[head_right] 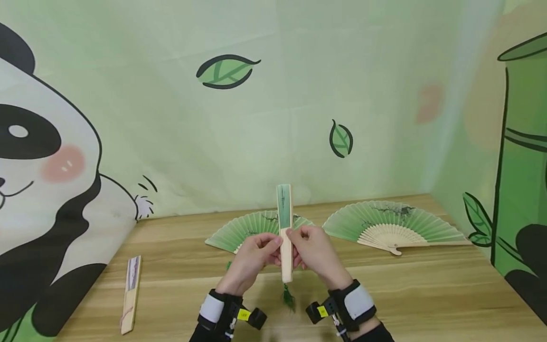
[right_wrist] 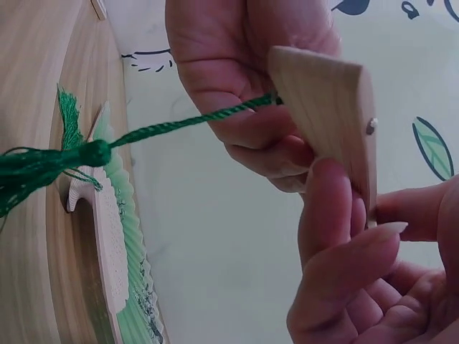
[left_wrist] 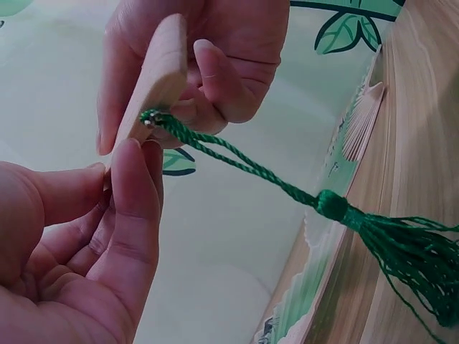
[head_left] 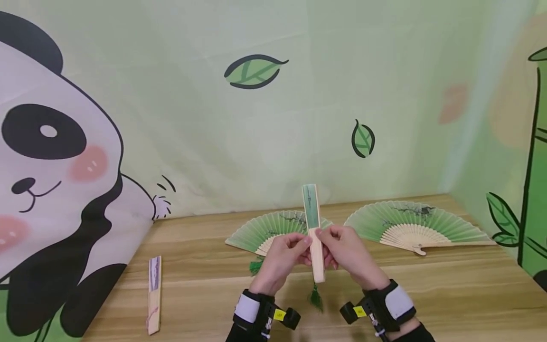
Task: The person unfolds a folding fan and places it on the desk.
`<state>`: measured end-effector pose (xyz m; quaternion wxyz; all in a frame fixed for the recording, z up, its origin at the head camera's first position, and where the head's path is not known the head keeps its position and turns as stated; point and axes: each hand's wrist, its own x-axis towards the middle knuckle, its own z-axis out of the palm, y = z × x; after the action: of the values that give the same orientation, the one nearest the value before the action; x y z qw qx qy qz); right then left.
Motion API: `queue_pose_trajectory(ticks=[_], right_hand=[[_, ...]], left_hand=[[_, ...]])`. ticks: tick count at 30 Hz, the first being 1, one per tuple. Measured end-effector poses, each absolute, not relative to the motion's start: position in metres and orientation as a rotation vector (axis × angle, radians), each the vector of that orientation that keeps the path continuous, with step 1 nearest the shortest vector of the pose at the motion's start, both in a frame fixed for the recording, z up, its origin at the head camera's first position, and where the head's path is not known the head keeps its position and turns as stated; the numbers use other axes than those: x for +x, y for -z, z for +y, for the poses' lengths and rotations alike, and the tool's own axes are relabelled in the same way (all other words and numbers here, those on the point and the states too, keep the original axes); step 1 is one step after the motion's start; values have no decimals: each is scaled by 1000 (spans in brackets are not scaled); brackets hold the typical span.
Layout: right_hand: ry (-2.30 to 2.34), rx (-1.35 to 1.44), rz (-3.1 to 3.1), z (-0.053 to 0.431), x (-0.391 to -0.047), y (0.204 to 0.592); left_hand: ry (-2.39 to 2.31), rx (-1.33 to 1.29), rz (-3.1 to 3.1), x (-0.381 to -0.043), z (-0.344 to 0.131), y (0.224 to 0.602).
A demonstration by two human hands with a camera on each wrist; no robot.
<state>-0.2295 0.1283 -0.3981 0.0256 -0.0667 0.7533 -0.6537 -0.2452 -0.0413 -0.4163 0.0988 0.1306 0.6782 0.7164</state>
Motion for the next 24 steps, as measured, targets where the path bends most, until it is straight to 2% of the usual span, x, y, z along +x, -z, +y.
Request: queue_pose_trajectory(ticks=[24], right_hand=[[2189,-56,2232,129,-233,397]], left_hand=[[-2231,343,1853,-248,-42,418]])
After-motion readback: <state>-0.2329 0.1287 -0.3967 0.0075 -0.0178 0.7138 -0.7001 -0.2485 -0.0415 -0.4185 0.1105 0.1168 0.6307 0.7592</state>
